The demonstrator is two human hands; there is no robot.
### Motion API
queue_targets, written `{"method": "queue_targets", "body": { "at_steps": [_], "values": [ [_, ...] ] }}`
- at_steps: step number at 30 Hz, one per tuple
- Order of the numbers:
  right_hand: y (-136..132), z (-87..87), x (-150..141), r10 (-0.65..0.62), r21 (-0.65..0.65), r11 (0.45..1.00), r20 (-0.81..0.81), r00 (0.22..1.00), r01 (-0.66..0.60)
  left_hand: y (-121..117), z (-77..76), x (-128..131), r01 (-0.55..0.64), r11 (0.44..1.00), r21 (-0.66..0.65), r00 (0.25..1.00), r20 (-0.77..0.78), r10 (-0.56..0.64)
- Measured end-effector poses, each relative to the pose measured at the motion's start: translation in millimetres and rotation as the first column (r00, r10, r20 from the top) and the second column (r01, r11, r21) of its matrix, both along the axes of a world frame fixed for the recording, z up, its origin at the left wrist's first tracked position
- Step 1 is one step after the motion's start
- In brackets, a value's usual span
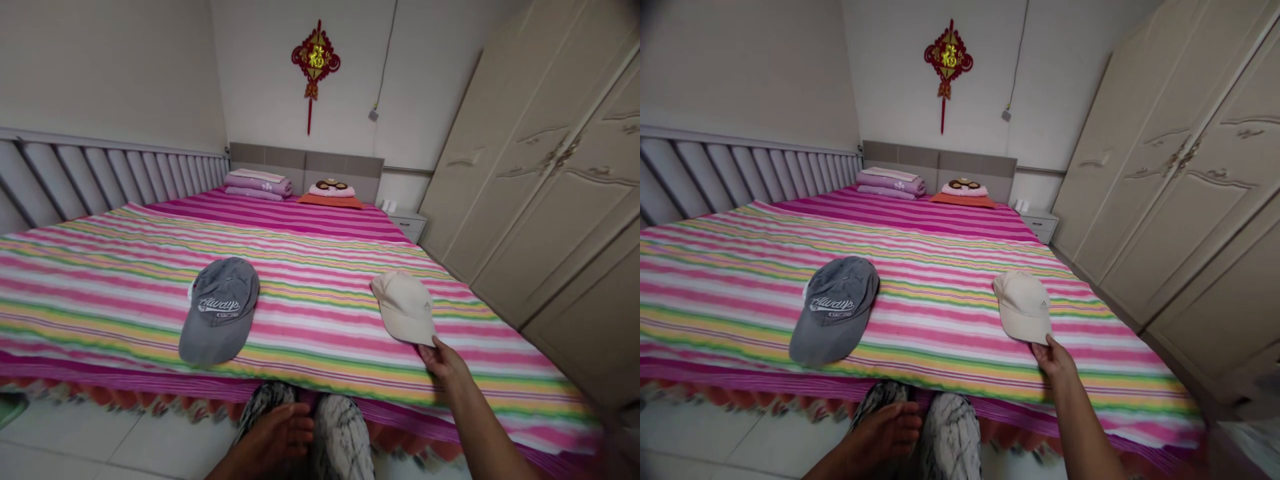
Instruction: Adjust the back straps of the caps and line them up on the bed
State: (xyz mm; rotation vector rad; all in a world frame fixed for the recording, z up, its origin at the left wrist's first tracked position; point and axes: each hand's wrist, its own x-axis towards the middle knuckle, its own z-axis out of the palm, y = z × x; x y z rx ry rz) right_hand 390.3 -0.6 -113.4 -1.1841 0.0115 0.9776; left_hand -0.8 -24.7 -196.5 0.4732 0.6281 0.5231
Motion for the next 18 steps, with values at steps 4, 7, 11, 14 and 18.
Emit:
{"method": "queue_targets", "body": {
  "at_steps": [4,7,11,14,18],
  "values": [
    [-1.6,-9.3,0.4,-0.022,-0.091,0.996,-0.002,1.0,0.022,-2.0,-4.2,-2.6,-0.006,1.0,0.018,1.0,0.029,0.005],
    [-4.1,-8.0,-5.4,-0.03,-0.107,0.994,0.023,0.999,0.032,-2.6,-4.8,-2.1,0.002,1.0,0.027,0.999,0.04,-0.003],
    [-15.7,-7.0,-27.4,-0.016,-0.099,0.995,0.068,0.998,0.023,-3.4,-3.3,-4.0,-0.007,0.999,0.042,0.997,0.079,0.003],
    [-32.9,-12.9,-59.1,0.021,-0.075,0.997,0.101,0.995,-0.014,0.0,3.1,-9.8,-0.088,0.995,0.038,0.993,0.084,0.085],
    [-63.4,-28.5,-112.4,0.126,-0.045,0.992,0.137,0.982,-0.121,13.6,19.7,-27.6,-0.368,0.93,0.0,0.929,0.038,0.368]
  ]
}}
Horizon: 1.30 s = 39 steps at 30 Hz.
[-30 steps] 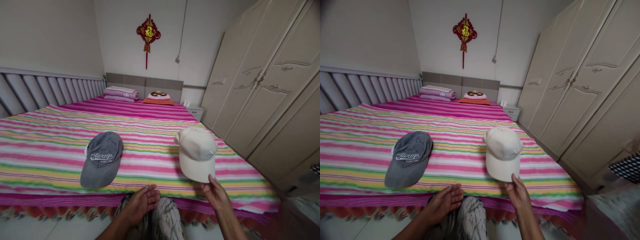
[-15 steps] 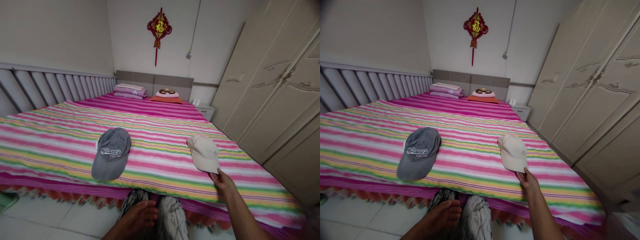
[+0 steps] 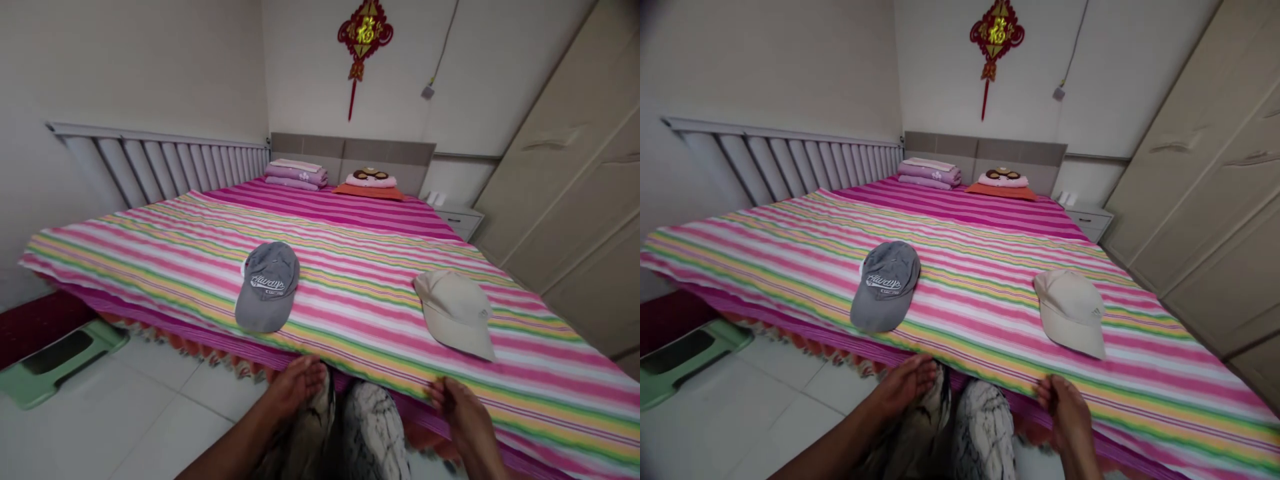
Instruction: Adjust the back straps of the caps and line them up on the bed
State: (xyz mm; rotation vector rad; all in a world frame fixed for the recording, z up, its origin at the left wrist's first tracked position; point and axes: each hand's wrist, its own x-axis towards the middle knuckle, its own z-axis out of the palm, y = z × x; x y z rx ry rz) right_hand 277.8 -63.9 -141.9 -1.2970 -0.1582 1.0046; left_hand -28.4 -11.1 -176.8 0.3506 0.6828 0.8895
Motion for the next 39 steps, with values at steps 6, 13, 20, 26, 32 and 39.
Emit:
{"method": "queue_targets", "body": {
  "at_steps": [6,13,20,26,32,39],
  "values": [
    [-31.1,-32.0,-42.5,0.103,-0.031,0.994,0.041,0.994,-0.101,20.9,16.9,-42.2,-0.473,0.873,-0.116,0.88,-0.107,0.462],
    [-34.6,-23.4,-44.2,0.105,-0.031,0.994,0.07,0.992,-0.103,30.8,24.5,-70.6,-0.64,0.762,-0.099,0.766,-0.154,0.623],
    [-34.0,-9.4,-57.1,0.103,-0.024,0.995,0.072,0.992,-0.101,40.0,30.3,-71.0,-0.661,0.745,-0.091,0.746,-0.194,0.638],
    [-33.6,-19.3,-66.4,0.148,-0.03,0.989,0.059,0.987,-0.146,43.8,35.8,-70.0,-0.657,0.752,-0.06,0.747,-0.19,0.638],
    [-35.6,-17.6,-76.0,0.199,-0.063,0.979,0.066,0.978,-0.194,41.6,48.9,-67.8,-0.667,0.745,-0.011,0.741,-0.114,0.662],
    [-29.0,-20.4,-95.2,0.372,-0.068,0.928,0.113,0.922,-0.366,46.4,83.5,-63.4,-0.659,0.75,0.056,0.751,0.115,0.65]
  ]
}}
